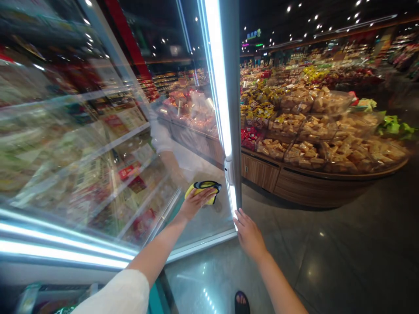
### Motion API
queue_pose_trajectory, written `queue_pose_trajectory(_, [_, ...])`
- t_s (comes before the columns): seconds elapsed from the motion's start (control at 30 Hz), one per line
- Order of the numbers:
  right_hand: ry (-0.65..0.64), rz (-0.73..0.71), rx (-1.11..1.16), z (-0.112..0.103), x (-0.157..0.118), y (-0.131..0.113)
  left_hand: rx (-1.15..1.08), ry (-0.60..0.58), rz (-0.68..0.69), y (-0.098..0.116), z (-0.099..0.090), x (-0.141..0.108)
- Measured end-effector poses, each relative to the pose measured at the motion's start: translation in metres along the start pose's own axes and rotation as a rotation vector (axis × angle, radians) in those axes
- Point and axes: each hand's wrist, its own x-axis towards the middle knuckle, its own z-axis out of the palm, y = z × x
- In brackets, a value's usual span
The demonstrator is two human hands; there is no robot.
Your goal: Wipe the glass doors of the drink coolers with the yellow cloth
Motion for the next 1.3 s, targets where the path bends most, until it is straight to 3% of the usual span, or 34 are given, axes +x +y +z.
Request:
queue_pose_trajectory(0.07, [0.003, 0.007, 0.000, 0.000, 0.001, -0.007, -0.011, -0.008, -0.023, -0.005, -0.010, 0.000])
queue_pose_trajectory(0.17, [0.003, -0.012, -0.003, 0.000, 0.004, -0.020, -0.028, -0.006, -0.046, 0.006, -0.013, 0.021])
queue_pose_trajectory(0.27, [-0.009, -0.032, -0.009, 0.000, 0.003, -0.032, -0.066, -0.030, 0.004, 0.017, -0.008, 0.036])
queue_pose_trajectory(0.33, [-0.008, -0.020, -0.020, -0.002, -0.002, -0.037, -0.098, -0.059, 0.058, 0.013, -0.009, 0.030])
queue_pose_trajectory(0.43, [-0.009, 0.002, -0.039, -0.008, -0.008, -0.042, -0.131, -0.082, 0.082, -0.010, -0.020, 0.007])
queue_pose_trajectory(0.53, [-0.004, 0.011, -0.049, -0.016, -0.006, -0.047, -0.136, -0.059, 0.041, -0.042, -0.045, -0.012])
queue_pose_trajectory(0.73, [0.042, -0.025, -0.044, -0.033, 0.024, -0.053, -0.014, 0.176, -0.306, -0.088, -0.091, -0.039])
queue_pose_trajectory(0.83, [0.059, -0.067, -0.055, -0.037, 0.043, -0.054, 0.094, 0.270, -0.578, -0.081, -0.085, -0.069])
queue_pose_trajectory(0.9, [0.067, -0.094, -0.060, -0.038, 0.054, -0.055, 0.122, 0.240, -0.667, -0.062, -0.072, -0.084])
queue_pose_trajectory(0.93, [0.068, -0.112, -0.060, -0.037, 0.059, -0.055, 0.117, 0.200, -0.660, -0.051, -0.065, -0.087])
queue_pose_trajectory(1.03, [0.059, -0.183, -0.055, -0.038, 0.073, -0.053, 0.068, 0.066, -0.463, -0.030, -0.055, -0.073])
queue_pose_trajectory(1.13, [0.047, -0.224, -0.046, -0.041, 0.082, -0.044, 0.044, 0.030, -0.338, -0.041, -0.071, -0.043])
queue_pose_trajectory(1.23, [0.051, -0.212, -0.038, -0.043, 0.084, -0.029, 0.071, 0.050, -0.369, -0.062, -0.090, -0.037])
queue_pose_trajectory(1.3, [0.055, -0.202, -0.036, -0.041, 0.080, -0.019, 0.117, 0.085, -0.505, -0.060, -0.090, -0.048])
